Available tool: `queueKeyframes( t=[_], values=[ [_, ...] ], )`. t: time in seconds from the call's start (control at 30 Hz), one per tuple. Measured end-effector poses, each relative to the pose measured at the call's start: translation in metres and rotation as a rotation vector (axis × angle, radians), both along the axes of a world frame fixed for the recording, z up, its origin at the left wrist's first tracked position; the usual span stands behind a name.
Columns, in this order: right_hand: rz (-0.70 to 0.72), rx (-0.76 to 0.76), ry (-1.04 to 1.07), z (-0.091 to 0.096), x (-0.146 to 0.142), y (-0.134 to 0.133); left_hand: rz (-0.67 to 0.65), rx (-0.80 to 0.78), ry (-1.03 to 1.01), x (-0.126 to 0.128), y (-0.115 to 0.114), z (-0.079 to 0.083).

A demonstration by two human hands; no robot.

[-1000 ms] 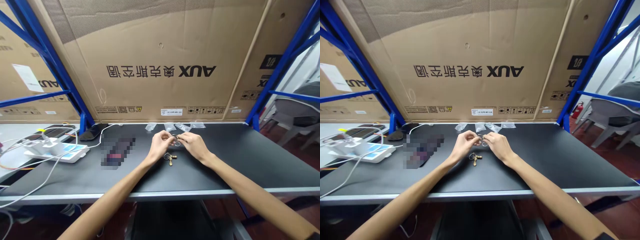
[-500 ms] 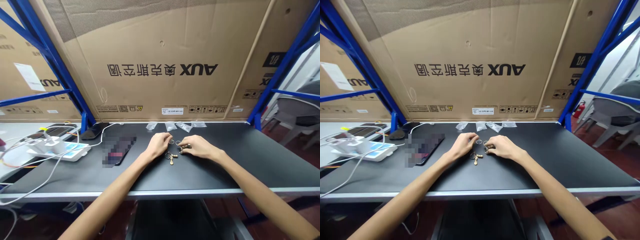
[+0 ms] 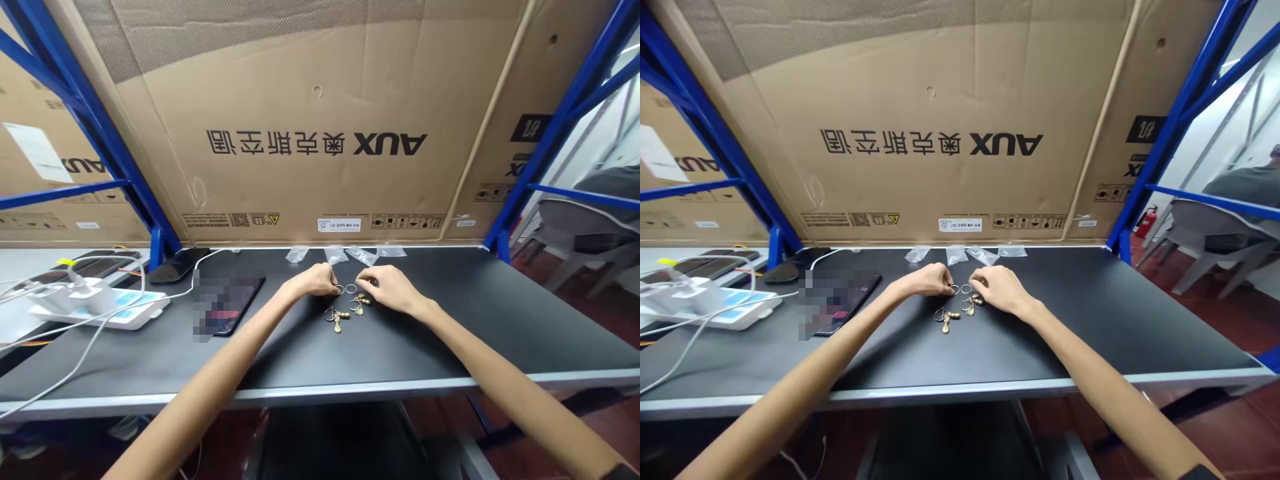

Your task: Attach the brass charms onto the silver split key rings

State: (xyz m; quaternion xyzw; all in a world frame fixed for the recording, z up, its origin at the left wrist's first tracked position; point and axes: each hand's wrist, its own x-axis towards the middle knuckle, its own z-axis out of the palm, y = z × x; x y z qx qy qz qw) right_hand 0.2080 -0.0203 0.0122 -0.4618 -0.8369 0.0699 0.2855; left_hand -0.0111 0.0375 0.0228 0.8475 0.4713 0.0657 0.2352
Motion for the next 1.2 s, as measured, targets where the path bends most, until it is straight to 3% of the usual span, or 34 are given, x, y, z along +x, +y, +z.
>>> queueKeyframes(
  t=[0.13, 0.3, 0.57, 0.83, 1.2],
  values=[
    [-0.018, -0.017, 0.03, -0.007, -0.005, 0.0, 0.027, -0.047, -0.119, -0.004, 0.006, 0.003],
    [-0.047, -0.032, 0.12, -0.013, -0.009, 0.004, 0.099, 0.069, -0.392, -0.002, -0.008, -0.007],
    [-0.03, -0.026, 0.313, -0.011, -0.008, 0.007, 0.006, -0.025, -0.73, 0.018, -0.035, -0.013],
    [0.031, -0.021, 0.327, -0.003, -0.004, 0.002, -0.023, -0.154, -0.777, 0.024, -0.045, -0.011],
    [0.024, -0.056, 0.325, 0.004, -0.001, 0.0, -0.043, -0.156, -0.819, 0.022, -0.049, -0.004]
  ],
)
